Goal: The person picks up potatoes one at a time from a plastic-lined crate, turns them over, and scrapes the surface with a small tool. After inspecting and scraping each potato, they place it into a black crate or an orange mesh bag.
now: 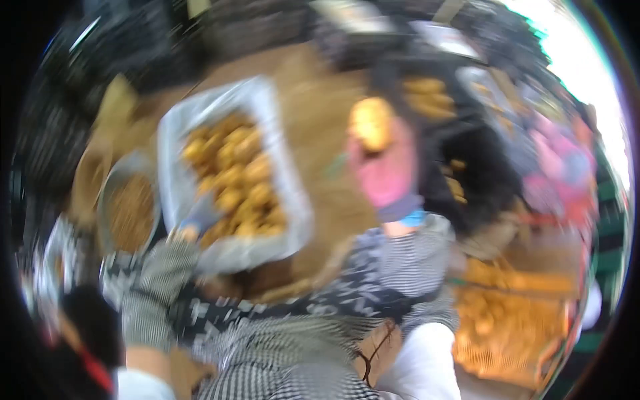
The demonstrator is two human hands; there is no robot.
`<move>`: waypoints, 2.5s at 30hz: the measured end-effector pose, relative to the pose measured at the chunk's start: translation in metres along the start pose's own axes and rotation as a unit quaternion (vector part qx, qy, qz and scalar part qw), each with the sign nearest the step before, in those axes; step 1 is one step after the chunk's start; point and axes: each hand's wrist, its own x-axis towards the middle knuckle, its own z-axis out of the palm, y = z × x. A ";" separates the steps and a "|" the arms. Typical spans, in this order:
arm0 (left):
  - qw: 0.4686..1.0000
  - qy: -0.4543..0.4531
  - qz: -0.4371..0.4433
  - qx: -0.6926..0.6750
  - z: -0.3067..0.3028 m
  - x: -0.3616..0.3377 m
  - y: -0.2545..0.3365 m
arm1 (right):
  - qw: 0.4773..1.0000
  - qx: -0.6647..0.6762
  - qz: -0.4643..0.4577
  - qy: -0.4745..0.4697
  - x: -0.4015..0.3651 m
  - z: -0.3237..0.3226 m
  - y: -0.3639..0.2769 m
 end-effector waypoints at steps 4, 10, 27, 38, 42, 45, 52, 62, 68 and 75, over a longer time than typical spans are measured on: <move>0.995 -0.056 -0.016 0.077 0.048 0.025 -0.008 | 0.937 -0.054 -0.327 0.106 -0.077 0.011 -0.088; 0.991 0.067 -0.055 0.102 0.065 0.018 -0.015 | 0.729 -0.248 -0.633 0.079 -0.237 0.073 -0.293; 0.885 -0.066 0.068 -0.456 -0.078 -0.052 0.139 | 0.840 -0.485 0.207 -0.128 -0.013 0.024 0.127; 0.960 0.046 0.023 -0.274 -0.060 -0.051 0.125 | 0.885 -0.409 0.212 -0.072 0.005 0.004 0.169; 0.959 -0.014 -0.029 -0.282 -0.068 -0.049 0.124 | 0.889 -0.387 0.244 -0.042 0.007 -0.006 0.173; 0.956 0.056 0.002 -0.288 -0.058 -0.040 0.111 | 0.892 -0.371 0.255 -0.045 0.007 0.002 0.170; 0.884 -0.018 -0.052 -0.464 -0.066 -0.038 0.122 | 0.897 -0.388 0.191 -0.094 0.009 -0.011 0.167; 0.878 -0.022 -0.034 -0.477 -0.059 -0.041 0.118 | 0.776 -0.606 0.051 -0.166 0.006 -0.018 0.169; 0.847 -0.005 -0.031 -0.531 -0.062 -0.038 0.123 | 0.878 -0.456 0.097 -0.112 0.005 -0.005 0.171; 0.801 0.030 -0.103 -0.589 -0.063 -0.022 0.110 | 0.963 -0.159 0.218 0.011 0.021 -0.015 0.153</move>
